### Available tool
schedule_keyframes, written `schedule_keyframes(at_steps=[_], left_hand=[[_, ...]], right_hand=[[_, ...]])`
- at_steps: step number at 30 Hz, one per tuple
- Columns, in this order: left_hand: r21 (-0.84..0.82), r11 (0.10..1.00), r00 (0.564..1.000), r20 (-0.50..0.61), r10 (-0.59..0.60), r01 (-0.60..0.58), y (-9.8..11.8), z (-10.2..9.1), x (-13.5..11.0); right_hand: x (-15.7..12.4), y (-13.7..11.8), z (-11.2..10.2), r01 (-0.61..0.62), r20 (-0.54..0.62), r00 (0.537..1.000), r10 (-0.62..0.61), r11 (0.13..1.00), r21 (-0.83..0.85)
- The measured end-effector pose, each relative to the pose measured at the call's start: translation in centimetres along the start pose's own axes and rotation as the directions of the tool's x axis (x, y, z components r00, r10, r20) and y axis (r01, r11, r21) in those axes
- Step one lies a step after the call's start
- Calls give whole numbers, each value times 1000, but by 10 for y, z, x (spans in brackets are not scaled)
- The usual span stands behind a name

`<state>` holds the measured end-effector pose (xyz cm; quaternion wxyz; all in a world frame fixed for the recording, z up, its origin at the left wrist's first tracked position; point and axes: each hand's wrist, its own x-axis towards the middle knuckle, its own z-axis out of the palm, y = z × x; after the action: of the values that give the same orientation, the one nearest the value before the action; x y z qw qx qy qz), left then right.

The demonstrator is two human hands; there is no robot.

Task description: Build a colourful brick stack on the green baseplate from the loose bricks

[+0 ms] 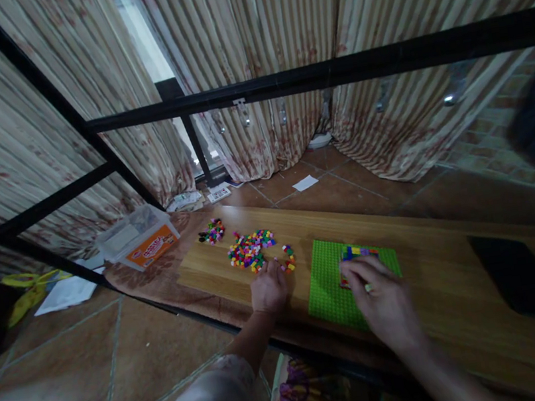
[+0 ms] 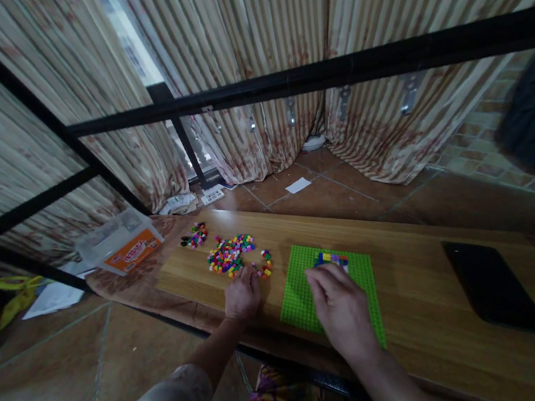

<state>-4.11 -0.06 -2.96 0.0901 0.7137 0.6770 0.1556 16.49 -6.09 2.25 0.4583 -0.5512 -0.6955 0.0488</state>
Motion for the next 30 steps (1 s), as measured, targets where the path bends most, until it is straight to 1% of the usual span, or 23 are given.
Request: schedule_keyframes(at_steps=[2, 4, 6, 8, 10, 12, 17, 21, 23, 26, 28, 30], left_hand=[[-3, 1000, 1000, -4, 3, -3, -1, 0, 0], [-5, 1000, 1000, -3, 0, 0, -1, 0, -1], [-11, 1000, 1000, -2, 2, -2, -1, 0, -1], [-21, 1000, 1000, -7, 3, -3, -1, 0, -2], [-34, 999, 1000, -8, 2, -2, -1, 0, -2], [-44, 999, 1000, 1, -3, 3, -1, 1, -2], [-56, 998, 1000, -5, 14, -15, -3, 3, -1], [-50, 999, 1000, -8, 18, -18, -3, 3, -1], [-50, 998, 1000, -11, 24, -24, -3, 2, -1], [-48, 999, 1000, -5, 22, -23, -3, 1, -1], [-41, 999, 1000, -1, 24, -24, -3, 0, -1], [-33, 999, 1000, -6, 27, -27, -3, 0, -1]], right_hand=[[-5, -14, 24, 9, 154, 988, -17, 998, 55], [-8, -19, 51, -20, 237, 972, 11, 999, 37], [-6, -16, 76, -50, 270, 961, 53, 999, -18], [0, -9, 95, -57, 283, 956, 75, 996, -69], [7, -2, 107, -49, 295, 953, 75, 994, -93], [14, 2, 114, -32, 310, 949, 60, 995, -94], [19, 3, 121, 2, 339, 941, 28, 996, -87], [19, 1, 124, -8, 328, 944, 39, 995, -96], [17, -3, 120, -26, 310, 949, 56, 995, -99], [11, -16, 105, -84, 232, 969, 84, 996, -12], [3, -26, 88, -116, 185, 978, 95, 988, 106], [-7, -34, 66, -161, 157, 979, 132, 970, 184]])
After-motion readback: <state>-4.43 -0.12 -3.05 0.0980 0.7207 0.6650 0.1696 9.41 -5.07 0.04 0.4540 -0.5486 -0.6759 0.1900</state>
